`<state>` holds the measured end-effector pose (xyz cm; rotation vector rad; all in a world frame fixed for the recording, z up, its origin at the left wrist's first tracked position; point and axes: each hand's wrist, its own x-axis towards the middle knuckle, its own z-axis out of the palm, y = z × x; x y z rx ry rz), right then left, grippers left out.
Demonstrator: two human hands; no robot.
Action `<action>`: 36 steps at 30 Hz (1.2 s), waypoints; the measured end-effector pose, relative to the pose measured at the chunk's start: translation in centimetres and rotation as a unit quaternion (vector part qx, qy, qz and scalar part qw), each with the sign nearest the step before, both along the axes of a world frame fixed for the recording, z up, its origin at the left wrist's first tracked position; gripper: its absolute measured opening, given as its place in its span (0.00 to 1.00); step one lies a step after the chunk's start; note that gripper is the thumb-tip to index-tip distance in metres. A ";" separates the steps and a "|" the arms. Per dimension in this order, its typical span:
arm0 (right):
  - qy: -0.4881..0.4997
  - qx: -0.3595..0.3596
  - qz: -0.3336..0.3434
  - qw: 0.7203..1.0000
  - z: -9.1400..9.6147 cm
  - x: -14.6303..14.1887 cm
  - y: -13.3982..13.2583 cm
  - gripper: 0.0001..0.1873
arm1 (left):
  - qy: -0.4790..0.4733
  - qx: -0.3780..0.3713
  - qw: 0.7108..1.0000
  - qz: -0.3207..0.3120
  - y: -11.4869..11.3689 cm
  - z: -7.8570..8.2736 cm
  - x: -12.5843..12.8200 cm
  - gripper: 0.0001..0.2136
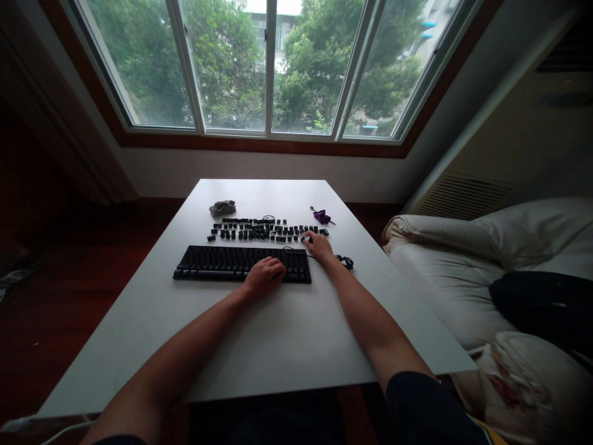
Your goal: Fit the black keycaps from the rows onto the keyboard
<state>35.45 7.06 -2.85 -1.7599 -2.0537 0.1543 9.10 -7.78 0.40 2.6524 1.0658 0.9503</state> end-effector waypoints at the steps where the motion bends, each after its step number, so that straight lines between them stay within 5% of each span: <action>1: -0.002 0.000 -0.001 1.000 0.1 -0.1 -0.1 0.16 | 0.001 0.000 1.000 -0.001 0.0 0.0 0.0 0.08; 17: -0.002 0.004 -0.003 1.000 1.0 -0.9 -0.8 0.16 | 0.010 -0.003 1.000 0.002 0.0 0.1 0.0 0.09; 27: 0.077 0.085 -0.010 0.993 1.3 -1.1 -1.5 0.15 | 0.096 0.028 0.995 -0.018 -0.3 0.3 0.1 0.08; 36: 0.069 0.066 0.105 0.990 1.6 -2.8 -2.8 0.15 | 0.102 0.040 0.994 -0.012 -0.3 0.4 -0.1 0.08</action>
